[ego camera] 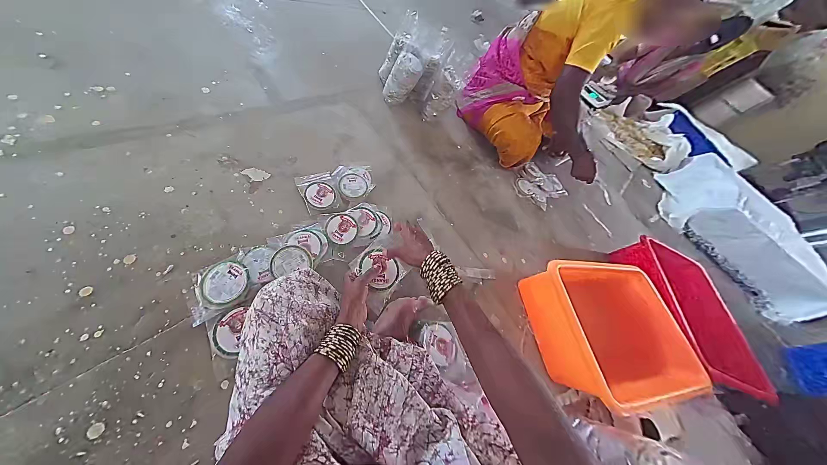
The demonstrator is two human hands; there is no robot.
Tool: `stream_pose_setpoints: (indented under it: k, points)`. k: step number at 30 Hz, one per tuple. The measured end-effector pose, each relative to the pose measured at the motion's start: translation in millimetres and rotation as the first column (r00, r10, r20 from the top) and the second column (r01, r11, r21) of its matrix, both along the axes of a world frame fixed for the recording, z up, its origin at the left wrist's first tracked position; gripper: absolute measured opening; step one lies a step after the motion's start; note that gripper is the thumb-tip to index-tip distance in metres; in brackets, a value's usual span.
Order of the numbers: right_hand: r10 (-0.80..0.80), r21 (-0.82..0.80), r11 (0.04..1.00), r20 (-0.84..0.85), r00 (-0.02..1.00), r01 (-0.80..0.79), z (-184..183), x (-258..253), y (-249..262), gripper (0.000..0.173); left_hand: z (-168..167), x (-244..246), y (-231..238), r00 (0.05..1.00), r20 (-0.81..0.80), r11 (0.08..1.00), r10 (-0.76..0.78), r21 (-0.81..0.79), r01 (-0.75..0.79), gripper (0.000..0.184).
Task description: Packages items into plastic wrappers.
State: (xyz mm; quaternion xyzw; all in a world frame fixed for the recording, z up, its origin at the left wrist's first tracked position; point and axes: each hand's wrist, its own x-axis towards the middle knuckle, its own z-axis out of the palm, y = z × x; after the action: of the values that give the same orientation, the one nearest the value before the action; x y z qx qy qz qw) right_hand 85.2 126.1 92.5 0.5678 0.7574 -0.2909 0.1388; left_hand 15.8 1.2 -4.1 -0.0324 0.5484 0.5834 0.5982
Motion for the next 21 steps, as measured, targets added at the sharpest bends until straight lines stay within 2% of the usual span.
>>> stream_pose_setpoints:
  k: [2,4,7,10,12,14,17,19,21]
  points:
    - [0.013,0.020,1.000,-0.078,0.997,-0.012,-7.8,-18.2,19.9,0.060,-2.7,2.6,1.5,1.000,-0.005,0.999,-0.010,-0.043,0.010,0.065]
    - [0.089,0.034,0.996,-0.065,0.994,-0.087,-19.8,-44.7,33.3,0.059,-1.4,4.8,1.8,1.000,0.001,1.000,-0.024,-0.015,0.024,0.061]
    - [0.231,0.085,0.969,0.018,0.973,-0.232,-61.9,-81.6,42.8,0.076,0.3,7.5,1.0,0.998,-0.017,0.996,-0.057,0.064,0.058,0.052]
    - [0.365,0.112,0.920,0.112,0.924,-0.376,-103.2,-107.6,38.5,0.100,10.1,6.0,-2.3,0.991,-0.071,0.993,-0.114,0.018,0.115,0.051]
    - [0.387,0.133,0.903,0.164,0.907,-0.409,-112.2,-121.6,28.6,0.103,10.5,6.3,-4.7,0.990,-0.085,0.993,-0.117,0.011,0.118,0.051]
    - [0.435,0.192,0.864,0.176,0.883,-0.465,-110.7,-128.8,17.7,0.085,4.3,11.0,-5.1,0.990,-0.088,0.994,-0.111,0.012,0.113,0.043]
    - [0.481,0.233,0.842,0.082,0.873,-0.486,-97.7,-126.2,16.2,0.050,-0.5,15.8,0.0,0.989,-0.075,0.991,-0.131,0.028,0.133,0.035]
    - [0.435,0.127,0.890,0.048,0.899,-0.437,-80.6,-118.7,28.2,0.046,-1.1,16.8,4.2,0.988,-0.079,0.989,-0.133,0.050,0.138,0.041]
    - [0.351,0.127,0.926,0.052,0.935,-0.354,-78.2,-107.5,48.7,0.046,-1.7,17.1,6.8,0.988,-0.063,0.987,-0.141,0.063,0.145,0.047]
